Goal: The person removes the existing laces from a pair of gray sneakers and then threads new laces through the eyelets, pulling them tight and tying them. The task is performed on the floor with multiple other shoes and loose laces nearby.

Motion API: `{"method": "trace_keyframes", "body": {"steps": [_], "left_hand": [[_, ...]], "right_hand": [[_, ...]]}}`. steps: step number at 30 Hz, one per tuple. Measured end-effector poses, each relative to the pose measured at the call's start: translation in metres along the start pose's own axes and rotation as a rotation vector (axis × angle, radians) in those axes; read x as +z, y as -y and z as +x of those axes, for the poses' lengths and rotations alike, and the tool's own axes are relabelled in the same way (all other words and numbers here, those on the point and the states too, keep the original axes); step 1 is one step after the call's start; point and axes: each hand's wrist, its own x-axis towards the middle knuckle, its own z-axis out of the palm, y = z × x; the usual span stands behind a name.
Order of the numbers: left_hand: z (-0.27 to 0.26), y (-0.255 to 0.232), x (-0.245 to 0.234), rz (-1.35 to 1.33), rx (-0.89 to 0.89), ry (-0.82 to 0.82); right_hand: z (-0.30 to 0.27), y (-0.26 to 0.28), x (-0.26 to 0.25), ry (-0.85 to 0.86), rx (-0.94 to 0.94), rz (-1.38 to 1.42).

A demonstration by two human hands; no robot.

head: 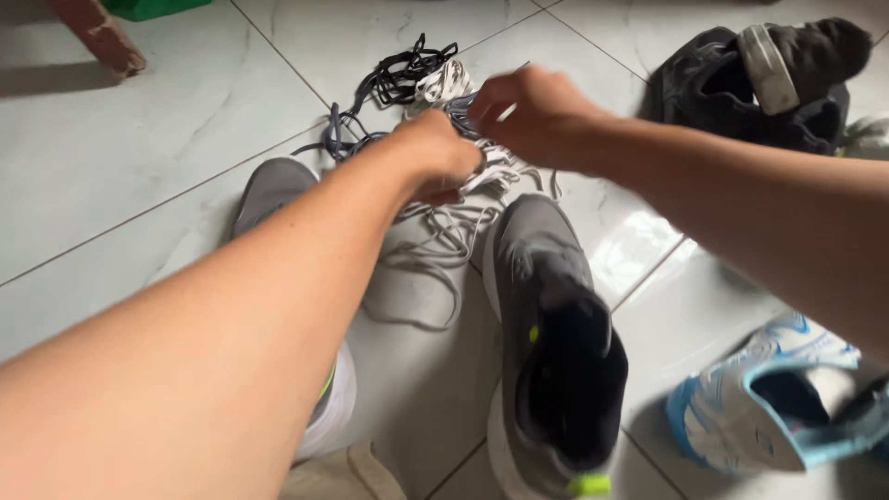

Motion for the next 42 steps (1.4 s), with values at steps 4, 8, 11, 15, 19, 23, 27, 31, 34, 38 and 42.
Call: {"method": "trace_keyframes", "body": {"steps": [4,8,11,15,19,23,27,31,34,38,42], "left_hand": [[0.018,0.003,0.004,0.029,-0.061,-0.085],[0.030,0.015,0.010,0.057,-0.106,-0.150],[0.042,0.025,0.012,0.014,-0.082,-0.234],[0.065,0.032,0.007,-0.036,-0.022,-0.341],[0.078,0.032,0.016,-0.060,0.013,-0.360],[0.080,0.029,0.029,-0.068,0.071,-0.373],[0.079,0.030,0.035,-0.059,0.417,-0.626],[0.081,0.021,0.025,0.054,0.512,-0.600],[0.080,0.004,0.014,-0.014,0.507,-0.492],[0.059,-0.026,0.010,-0.362,0.528,-0.370],[0.008,-0.044,0.004,-0.350,0.400,-0.309]], "right_hand": [[0.031,-0.025,0.028,0.151,0.039,-0.108],[0.055,-0.058,0.049,0.164,0.071,-0.086],[0.082,-0.084,0.057,0.031,-0.147,-0.070],[0.121,-0.101,0.062,0.063,-0.087,-0.227],[0.123,-0.109,0.082,0.165,0.019,-0.303],[0.112,-0.109,0.087,0.114,-0.080,-0.228],[0.096,-0.100,0.077,-0.068,-0.189,0.041],[0.085,-0.084,0.052,-0.196,-0.262,-0.018],[0.079,-0.072,0.028,-0.059,-0.179,0.224],[0.051,-0.065,-0.007,-0.167,-0.043,0.239],[0.009,-0.040,-0.050,-0.244,-0.108,0.417]]}}
